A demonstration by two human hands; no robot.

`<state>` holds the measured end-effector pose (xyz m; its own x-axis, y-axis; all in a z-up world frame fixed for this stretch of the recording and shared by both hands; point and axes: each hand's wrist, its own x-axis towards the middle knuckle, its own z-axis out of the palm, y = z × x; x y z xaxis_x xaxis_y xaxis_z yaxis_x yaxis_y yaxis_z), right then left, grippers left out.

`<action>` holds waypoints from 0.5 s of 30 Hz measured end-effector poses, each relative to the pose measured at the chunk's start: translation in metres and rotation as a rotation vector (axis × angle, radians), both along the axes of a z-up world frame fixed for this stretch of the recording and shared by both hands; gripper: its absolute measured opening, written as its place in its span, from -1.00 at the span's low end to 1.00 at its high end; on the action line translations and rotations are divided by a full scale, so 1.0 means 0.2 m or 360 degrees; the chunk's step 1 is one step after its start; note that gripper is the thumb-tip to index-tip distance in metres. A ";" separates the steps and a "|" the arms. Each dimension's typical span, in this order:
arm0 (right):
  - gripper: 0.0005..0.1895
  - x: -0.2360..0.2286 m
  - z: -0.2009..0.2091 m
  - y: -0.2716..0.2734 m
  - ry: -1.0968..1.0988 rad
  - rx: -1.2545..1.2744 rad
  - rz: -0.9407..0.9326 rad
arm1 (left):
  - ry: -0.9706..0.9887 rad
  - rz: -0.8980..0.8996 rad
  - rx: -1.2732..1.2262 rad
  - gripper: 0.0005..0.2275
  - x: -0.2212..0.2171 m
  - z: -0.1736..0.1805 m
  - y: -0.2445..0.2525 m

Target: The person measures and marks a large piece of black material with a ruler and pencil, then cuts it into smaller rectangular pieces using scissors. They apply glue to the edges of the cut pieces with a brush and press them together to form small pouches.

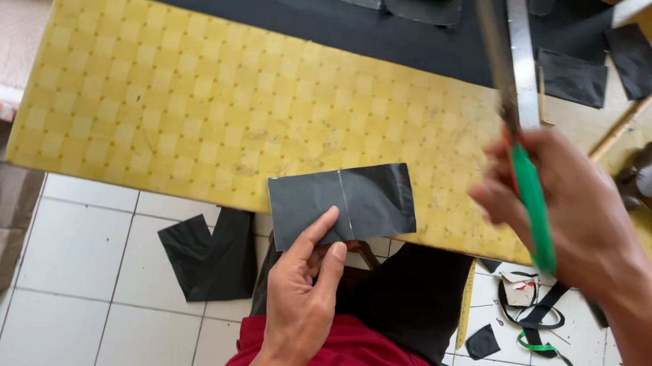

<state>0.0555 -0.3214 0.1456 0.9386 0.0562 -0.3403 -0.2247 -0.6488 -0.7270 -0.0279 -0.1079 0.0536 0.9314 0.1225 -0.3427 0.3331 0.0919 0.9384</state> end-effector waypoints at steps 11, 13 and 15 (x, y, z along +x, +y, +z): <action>-0.43 -1.31 -1.06 -0.18 0.1356 0.1832 -0.1056 | -0.0040 0.0397 0.0037 -0.77 -0.08 -0.14 -0.05; -0.43 -1.37 -1.10 -0.07 0.1605 0.1602 -0.1198 | 0.0030 0.0399 -0.0079 -0.72 -0.10 -0.16 -0.07; -0.28 -1.26 -0.90 0.05 0.1271 0.1442 -0.0697 | 0.0071 0.0313 0.0049 -0.72 -0.12 -0.17 -0.07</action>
